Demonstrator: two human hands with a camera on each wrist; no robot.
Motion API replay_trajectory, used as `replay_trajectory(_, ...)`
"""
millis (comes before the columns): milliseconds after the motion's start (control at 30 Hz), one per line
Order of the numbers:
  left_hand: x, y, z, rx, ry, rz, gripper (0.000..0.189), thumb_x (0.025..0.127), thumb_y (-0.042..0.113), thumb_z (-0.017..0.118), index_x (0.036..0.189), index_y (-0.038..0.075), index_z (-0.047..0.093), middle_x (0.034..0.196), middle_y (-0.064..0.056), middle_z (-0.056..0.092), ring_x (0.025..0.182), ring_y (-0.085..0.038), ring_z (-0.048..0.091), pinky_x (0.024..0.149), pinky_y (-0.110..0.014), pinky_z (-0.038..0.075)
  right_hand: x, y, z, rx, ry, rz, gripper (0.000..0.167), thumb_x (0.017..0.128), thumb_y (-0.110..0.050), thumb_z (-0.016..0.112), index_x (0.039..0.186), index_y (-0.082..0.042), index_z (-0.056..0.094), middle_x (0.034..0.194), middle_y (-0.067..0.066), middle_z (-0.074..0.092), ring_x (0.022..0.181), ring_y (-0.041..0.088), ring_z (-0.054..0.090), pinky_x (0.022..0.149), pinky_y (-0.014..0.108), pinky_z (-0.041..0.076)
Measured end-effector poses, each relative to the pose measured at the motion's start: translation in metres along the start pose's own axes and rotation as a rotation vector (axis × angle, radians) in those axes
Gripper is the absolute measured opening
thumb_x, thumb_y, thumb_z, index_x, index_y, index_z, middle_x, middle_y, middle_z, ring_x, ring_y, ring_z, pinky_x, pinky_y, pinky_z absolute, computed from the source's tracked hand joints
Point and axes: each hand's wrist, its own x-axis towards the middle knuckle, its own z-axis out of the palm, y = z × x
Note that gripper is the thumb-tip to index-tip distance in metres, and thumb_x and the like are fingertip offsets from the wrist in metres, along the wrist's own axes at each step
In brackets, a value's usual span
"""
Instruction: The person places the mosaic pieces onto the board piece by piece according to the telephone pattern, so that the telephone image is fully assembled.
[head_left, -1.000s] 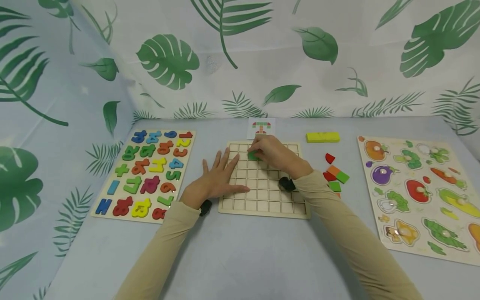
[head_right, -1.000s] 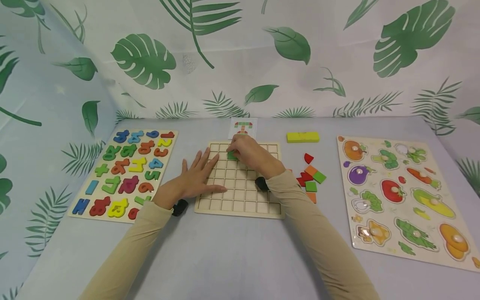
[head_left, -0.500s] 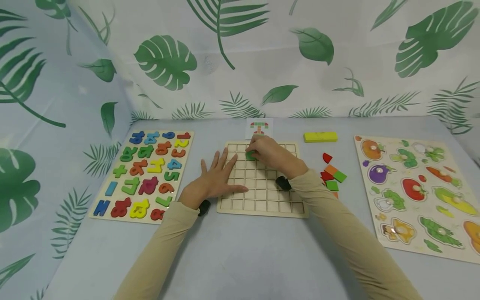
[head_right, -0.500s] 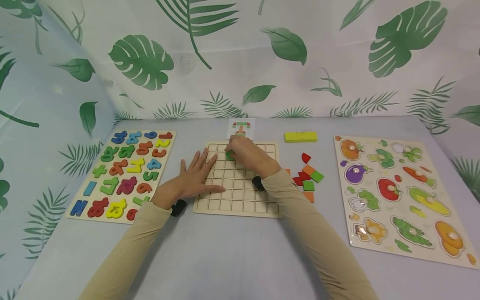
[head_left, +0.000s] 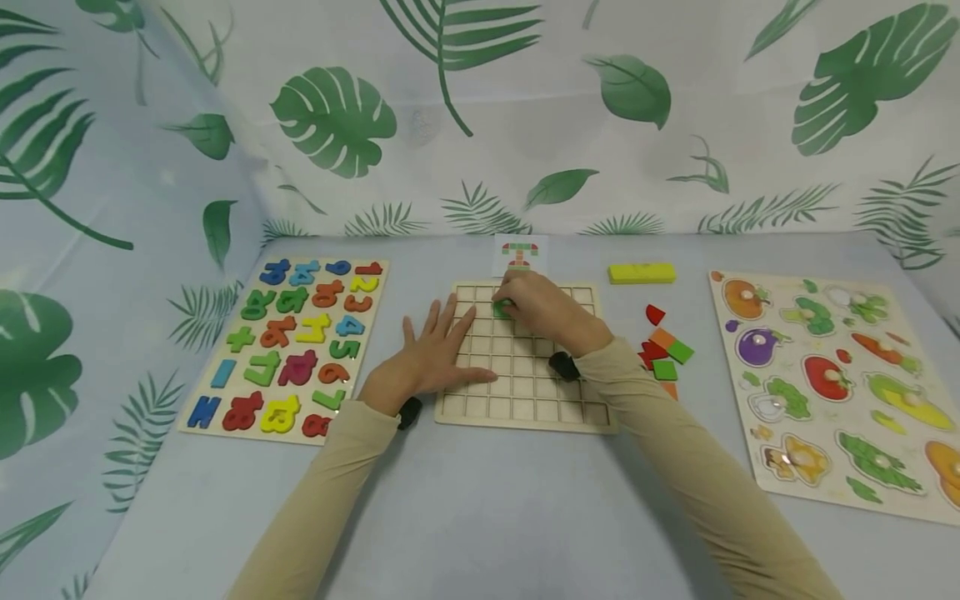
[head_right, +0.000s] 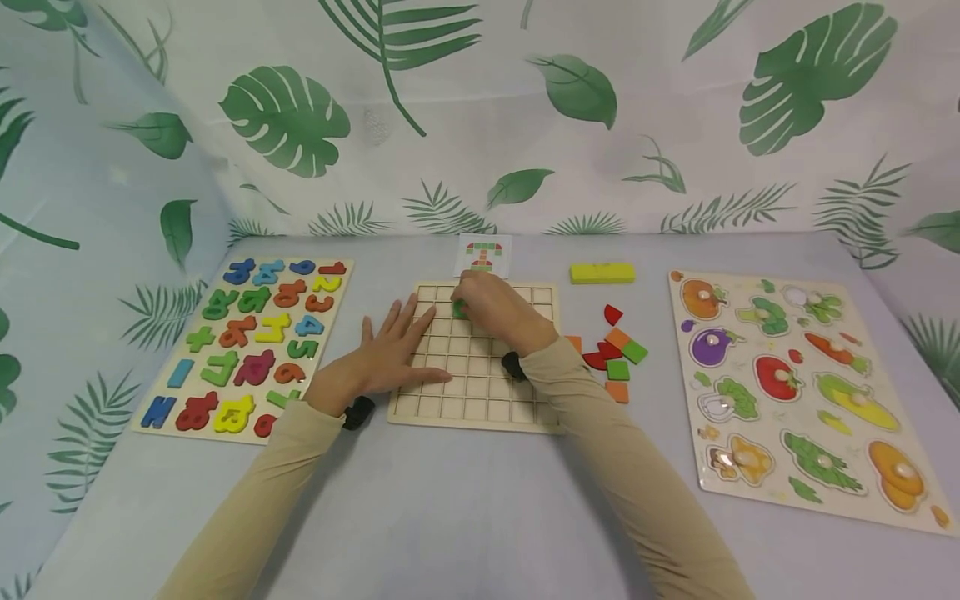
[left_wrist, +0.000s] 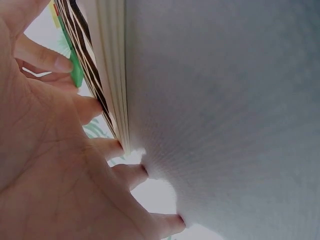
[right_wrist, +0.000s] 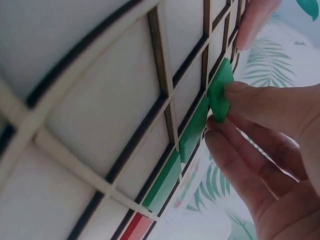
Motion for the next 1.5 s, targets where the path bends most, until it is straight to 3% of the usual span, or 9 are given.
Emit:
replay_trajectory(300,0.000,0.001,0.000,0.004,-0.006,-0.001,0.107,0.097,0.069,0.059,0.170,0.020,-0.002,0.172,-0.011,-0.024,0.158,-0.035,-0.021,0.118,-0.073,-0.011,-0.001,-0.001,0.002,0.011,-0.013,0.019,0.018,0.094,0.005,0.073,0.112,0.007,0.078,0.110,0.018,0.070,0.104,0.032,0.069,0.091,0.040,0.058)
replay_trajectory(500,0.001,0.000,0.001,-0.002,-0.003,0.000,0.107,0.097,0.069,0.059,0.170,0.020,-0.002,0.172,-0.011,-0.023,0.158,-0.036,-0.021,0.118,-0.073,-0.012,-0.006,0.001,0.000,0.097,-0.017,0.024,0.020,0.097,0.002,0.071,0.116,0.008,0.076,0.115,0.021,0.073,0.108,0.034,0.070,0.094,0.043,0.057)
replay_trajectory(767,0.002,0.002,0.001,-0.008,0.004,0.008,0.108,0.096,0.070,0.059,0.170,0.020,-0.001,0.172,-0.011,-0.022,0.158,-0.035,-0.020,0.118,-0.073,-0.012,-0.033,0.013,-0.021,0.185,0.046,0.029,0.023,0.099,-0.001,0.070,0.119,0.008,0.074,0.124,0.023,0.070,0.119,0.041,0.065,0.102,0.054,0.051)
replay_trajectory(1100,-0.002,0.000,0.001,0.000,0.022,0.017,0.108,0.096,0.067,0.062,0.170,0.018,0.001,0.173,-0.013,-0.021,0.158,-0.036,-0.019,0.117,-0.074,-0.011,-0.090,0.042,-0.060,0.178,0.167,0.205,0.020,0.099,-0.001,0.070,0.116,0.008,0.075,0.115,0.024,0.071,0.109,0.042,0.066,0.098,0.058,0.052)
replay_trajectory(1333,0.000,0.001,0.002,0.017,0.019,0.011,0.108,0.096,0.068,0.061,0.170,0.018,0.000,0.173,-0.013,-0.021,0.158,-0.036,-0.019,0.118,-0.074,-0.010,-0.126,0.071,-0.069,0.171,0.126,0.373,0.024,0.100,-0.005,0.069,0.118,0.010,0.073,0.119,0.029,0.066,0.108,0.045,0.066,0.096,0.060,0.053)
replay_trajectory(1500,0.000,0.002,0.002,0.020,0.022,0.006,0.110,0.095,0.068,0.061,0.170,0.016,0.000,0.173,-0.013,-0.020,0.159,-0.036,-0.019,0.118,-0.073,-0.009,-0.136,0.082,-0.068,0.182,0.081,0.455,0.025,0.100,-0.004,0.067,0.119,0.012,0.072,0.120,0.032,0.065,0.106,0.050,0.068,0.098,0.062,0.050)
